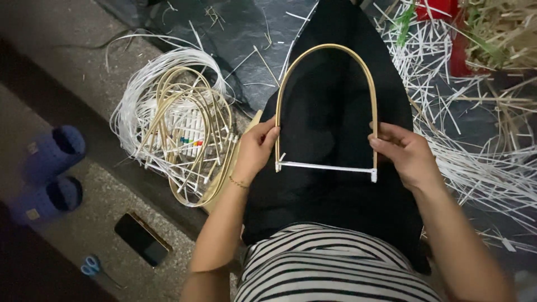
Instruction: Wrapping a bamboo frame or handle with white plastic weaving strips.
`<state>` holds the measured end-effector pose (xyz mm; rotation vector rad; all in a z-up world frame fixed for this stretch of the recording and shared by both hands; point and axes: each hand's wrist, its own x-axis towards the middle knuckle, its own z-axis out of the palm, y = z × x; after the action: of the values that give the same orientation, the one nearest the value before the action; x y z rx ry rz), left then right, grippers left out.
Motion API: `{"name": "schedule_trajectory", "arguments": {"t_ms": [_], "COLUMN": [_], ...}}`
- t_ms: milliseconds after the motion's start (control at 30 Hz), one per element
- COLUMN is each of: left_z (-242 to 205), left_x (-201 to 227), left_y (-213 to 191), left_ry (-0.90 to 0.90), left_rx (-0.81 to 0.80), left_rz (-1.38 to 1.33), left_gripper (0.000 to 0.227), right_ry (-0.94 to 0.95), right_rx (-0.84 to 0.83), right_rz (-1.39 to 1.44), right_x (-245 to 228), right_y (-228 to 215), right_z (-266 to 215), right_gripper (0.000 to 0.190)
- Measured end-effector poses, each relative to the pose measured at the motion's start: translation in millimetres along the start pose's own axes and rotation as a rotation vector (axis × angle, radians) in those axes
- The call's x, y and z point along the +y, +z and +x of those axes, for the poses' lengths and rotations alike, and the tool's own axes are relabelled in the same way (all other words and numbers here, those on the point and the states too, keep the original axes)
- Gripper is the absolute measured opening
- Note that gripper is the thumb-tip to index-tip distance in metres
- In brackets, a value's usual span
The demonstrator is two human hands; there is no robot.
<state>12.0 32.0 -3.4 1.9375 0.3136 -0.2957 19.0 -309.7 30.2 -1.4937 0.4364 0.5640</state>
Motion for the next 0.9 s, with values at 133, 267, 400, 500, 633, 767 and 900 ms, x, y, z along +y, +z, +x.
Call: {"name": "schedule_trajectory", "arguments": {"t_ms": [133, 267, 400, 500, 633, 767, 900], "left_z": [5.4, 18.0, 31.7, 67.5, 110.4, 115.9, 109.1], "left_x": [-1.4, 7.2, 92.3, 116.9, 78.1, 50.0, 49.6], "left_y": [-8.5, -20.5, -37.8, -26.5, 2.4, 12.6, 18.4], "left_ry": [-0.056, -0.119, 0.171, 0.449, 0.541, 0.610, 0.596], "left_rx": [-0.090, -0.212, -0.256, -0.211, -0.202, -0.196, -0.178], "left_rz": [-0.191, -0.339, -0.256, -0.079, 0.136, 0.230, 0.334], "left_gripper": [0.039, 0.035, 0.031, 0.031, 0.032, 0.029, 0.030], "right_ry": [-0.015, -0.043, -0.306, -0.463, -0.385, -0.412, -0.465], "right_rx": [0.014, 0.022, -0.046, -0.050, -0.004, 0.061, 0.074], "right_rz": [-0.087, -0.086, -0.079, -0.208, -0.429, -0.630, -0.903], "right_x": [-7.5, -20.9, -27.6, -29.7, -31.4, 20.8, -1.7], "right_y": [3.1, 1.4, -38.7, -61.1, -56.5, -71.7, -70.0], "right_z": [-5.4, -8.1, 10.8, 51.5, 77.3, 102.8, 86.2], "right_gripper": [0.046, 0.047, 0.046, 0.041, 0.038, 0.050, 0.046]}}
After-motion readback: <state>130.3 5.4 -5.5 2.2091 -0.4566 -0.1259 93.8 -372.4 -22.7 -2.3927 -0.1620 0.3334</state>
